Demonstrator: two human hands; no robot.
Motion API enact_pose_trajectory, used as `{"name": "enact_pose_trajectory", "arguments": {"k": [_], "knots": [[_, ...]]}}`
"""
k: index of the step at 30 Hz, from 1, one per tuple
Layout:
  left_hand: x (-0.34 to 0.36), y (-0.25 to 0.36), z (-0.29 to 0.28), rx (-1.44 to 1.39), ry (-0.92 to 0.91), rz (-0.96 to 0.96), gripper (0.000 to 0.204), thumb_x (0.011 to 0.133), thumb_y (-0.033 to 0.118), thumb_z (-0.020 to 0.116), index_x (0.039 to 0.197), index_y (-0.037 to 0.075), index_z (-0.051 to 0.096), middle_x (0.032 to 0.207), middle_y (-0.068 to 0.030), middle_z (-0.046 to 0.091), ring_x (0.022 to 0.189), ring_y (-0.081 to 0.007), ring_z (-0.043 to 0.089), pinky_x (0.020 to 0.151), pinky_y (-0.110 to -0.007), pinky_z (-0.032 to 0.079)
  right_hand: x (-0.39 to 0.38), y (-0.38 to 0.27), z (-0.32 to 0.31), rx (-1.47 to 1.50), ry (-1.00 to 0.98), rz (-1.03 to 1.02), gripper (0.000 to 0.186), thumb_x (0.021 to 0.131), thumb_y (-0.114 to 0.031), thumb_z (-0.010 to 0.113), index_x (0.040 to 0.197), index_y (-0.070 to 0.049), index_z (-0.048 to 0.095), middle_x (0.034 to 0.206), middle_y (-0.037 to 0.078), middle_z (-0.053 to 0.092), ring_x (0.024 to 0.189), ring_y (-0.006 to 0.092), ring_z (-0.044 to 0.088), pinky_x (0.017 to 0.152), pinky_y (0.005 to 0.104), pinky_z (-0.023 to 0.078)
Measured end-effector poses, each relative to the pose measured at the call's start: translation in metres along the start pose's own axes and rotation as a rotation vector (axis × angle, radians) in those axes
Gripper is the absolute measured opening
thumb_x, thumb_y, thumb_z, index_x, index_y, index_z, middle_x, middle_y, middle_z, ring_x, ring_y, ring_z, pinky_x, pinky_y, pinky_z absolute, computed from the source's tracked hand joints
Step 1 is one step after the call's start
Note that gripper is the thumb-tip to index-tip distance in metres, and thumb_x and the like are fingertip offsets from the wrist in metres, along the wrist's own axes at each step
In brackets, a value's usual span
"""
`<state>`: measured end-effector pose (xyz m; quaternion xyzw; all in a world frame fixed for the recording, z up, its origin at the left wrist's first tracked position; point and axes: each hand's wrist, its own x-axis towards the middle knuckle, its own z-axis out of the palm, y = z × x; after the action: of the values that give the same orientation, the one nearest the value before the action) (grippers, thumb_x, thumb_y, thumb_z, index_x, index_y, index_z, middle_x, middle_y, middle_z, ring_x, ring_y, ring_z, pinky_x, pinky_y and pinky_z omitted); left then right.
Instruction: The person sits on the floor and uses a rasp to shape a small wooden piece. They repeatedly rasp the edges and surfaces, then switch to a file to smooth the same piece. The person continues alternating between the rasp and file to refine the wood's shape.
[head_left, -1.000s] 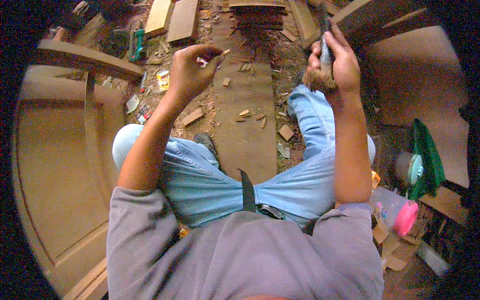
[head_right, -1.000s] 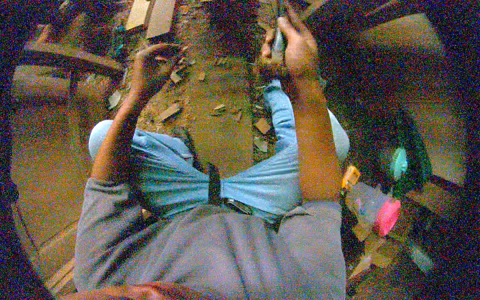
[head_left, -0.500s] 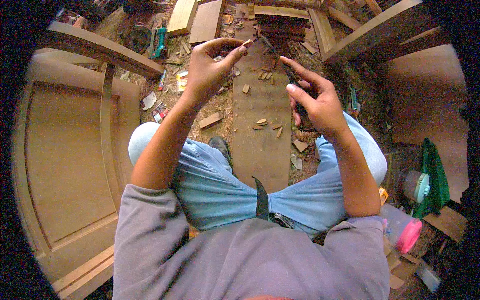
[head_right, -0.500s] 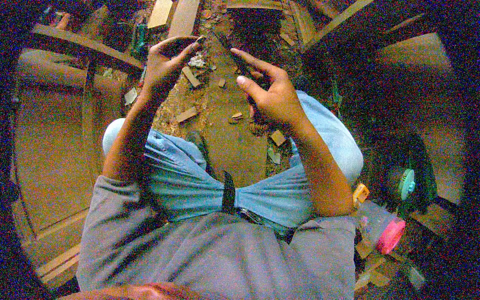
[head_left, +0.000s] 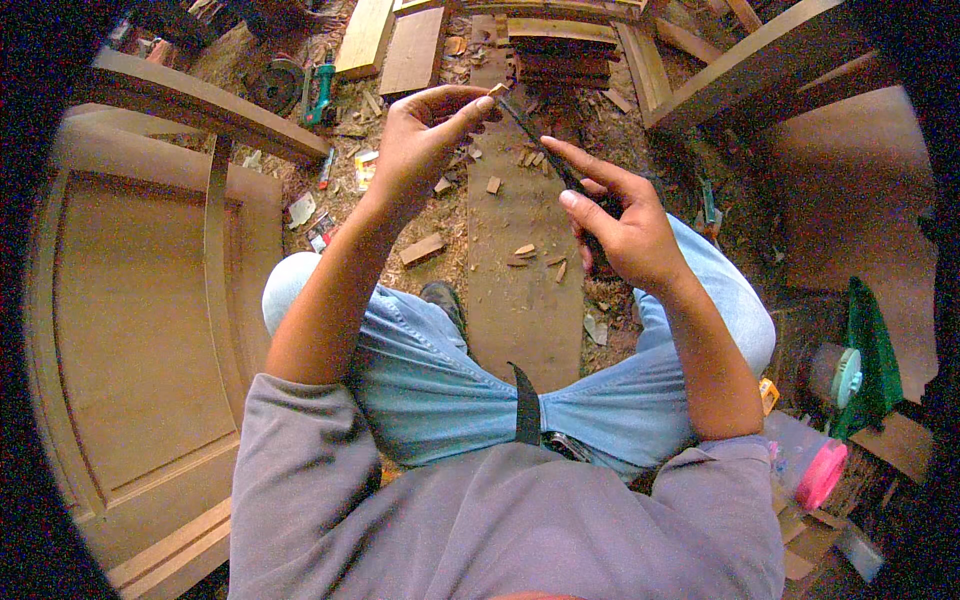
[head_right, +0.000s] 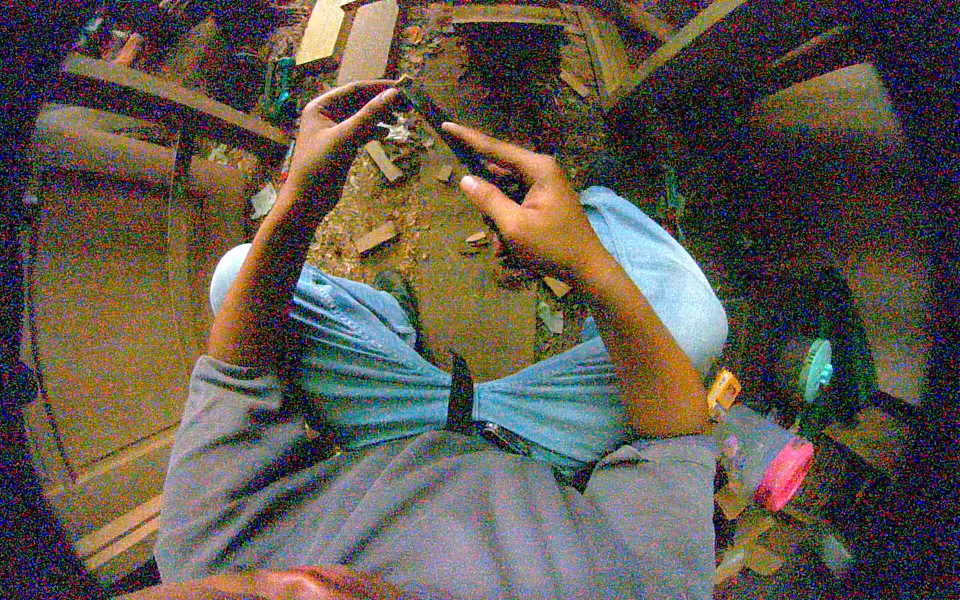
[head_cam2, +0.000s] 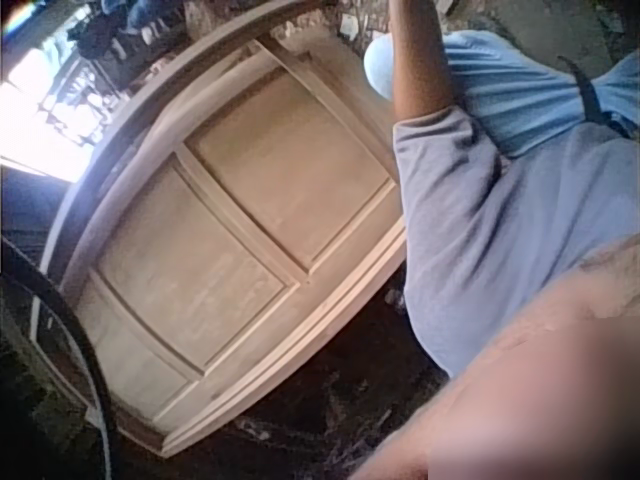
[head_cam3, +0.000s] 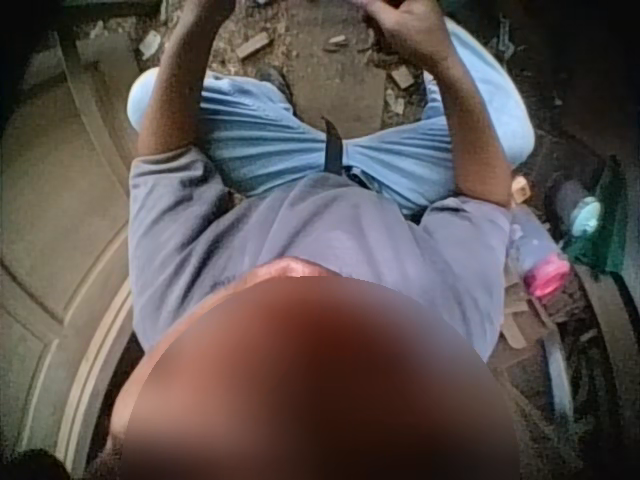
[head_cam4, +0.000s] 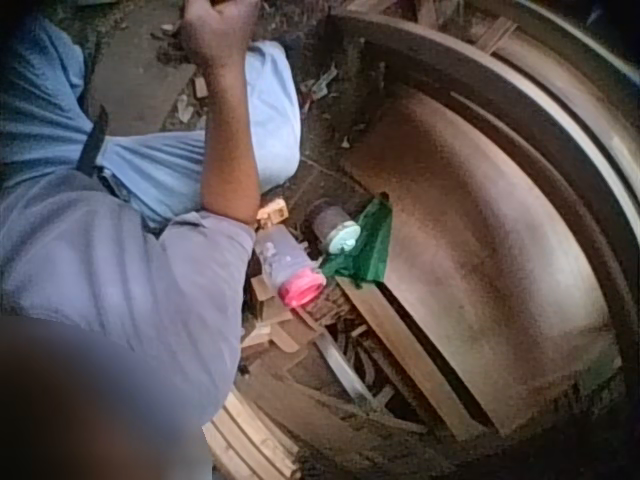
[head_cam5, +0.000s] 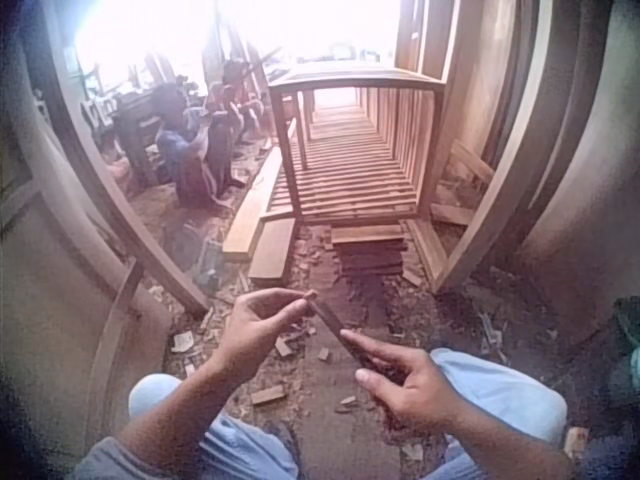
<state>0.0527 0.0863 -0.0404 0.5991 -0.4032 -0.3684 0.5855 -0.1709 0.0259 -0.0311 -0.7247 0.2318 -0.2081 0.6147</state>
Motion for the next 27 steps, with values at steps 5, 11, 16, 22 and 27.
{"name": "enact_pose_trajectory", "arguments": {"k": [5,11,16,22,27], "knots": [[-0.0007,-0.0004,0.0012,0.024,-0.010,0.011,0.028,0.085,0.024,0.070,0.102,0.001,0.069,0.085,-0.0021,0.068,0.073,-0.0066,0.059,0.066,-0.021,0.046,-0.0020,-0.0035,0.0014,0.032,0.014,0.016,0.048,0.090,-0.005,0.053,0.138,-0.011,0.047,0.063,-0.001,0.053,0.049,0.0051,0.047,0.045,0.0211,0.041],[-0.0016,-0.0012,0.0012,0.036,-0.031,0.022,0.028,0.085,0.023,0.070,0.103,0.001,0.069,0.084,-0.0025,0.068,0.073,-0.0065,0.060,0.064,-0.021,0.047,-0.0013,-0.0016,0.0017,0.082,0.092,0.066,0.048,0.091,-0.006,0.053,0.138,-0.012,0.047,0.062,-0.001,0.050,0.050,0.0056,0.047,0.044,0.0214,0.041],[-0.0013,-0.0010,0.0014,0.060,-0.028,0.022,0.029,0.085,0.023,0.070,0.103,0.001,0.069,0.084,-0.0028,0.068,0.074,-0.0067,0.060,0.065,-0.021,0.048,0.0020,0.0028,-0.0033,0.123,0.132,0.066,0.048,0.091,-0.007,0.054,0.138,-0.013,0.047,0.062,-0.001,0.049,0.050,0.0061,0.046,0.045,0.0212,0.041],[-0.0002,-0.0019,0.0016,0.089,0.017,0.068,0.028,0.083,0.022,0.072,0.101,0.000,0.069,0.088,-0.0044,0.069,0.076,-0.0079,0.062,0.068,-0.021,0.048,-0.0015,0.0034,-0.0008,0.030,0.042,0.043,0.048,0.090,-0.006,0.054,0.137,-0.013,0.048,0.063,-0.001,0.051,0.050,0.0055,0.047,0.045,0.0206,0.041],[0.0006,-0.0039,0.0014,0.177,0.052,0.144,0.027,0.078,0.017,0.076,0.098,0.000,0.070,0.089,-0.0052,0.070,0.077,-0.0091,0.063,0.069,-0.022,0.050,-0.0023,0.0026,0.0012,0.017,0.015,0.061,0.048,0.090,-0.006,0.054,0.137,-0.013,0.048,0.065,-0.001,0.052,0.051,0.0048,0.047,0.046,0.0202,0.041]]}}
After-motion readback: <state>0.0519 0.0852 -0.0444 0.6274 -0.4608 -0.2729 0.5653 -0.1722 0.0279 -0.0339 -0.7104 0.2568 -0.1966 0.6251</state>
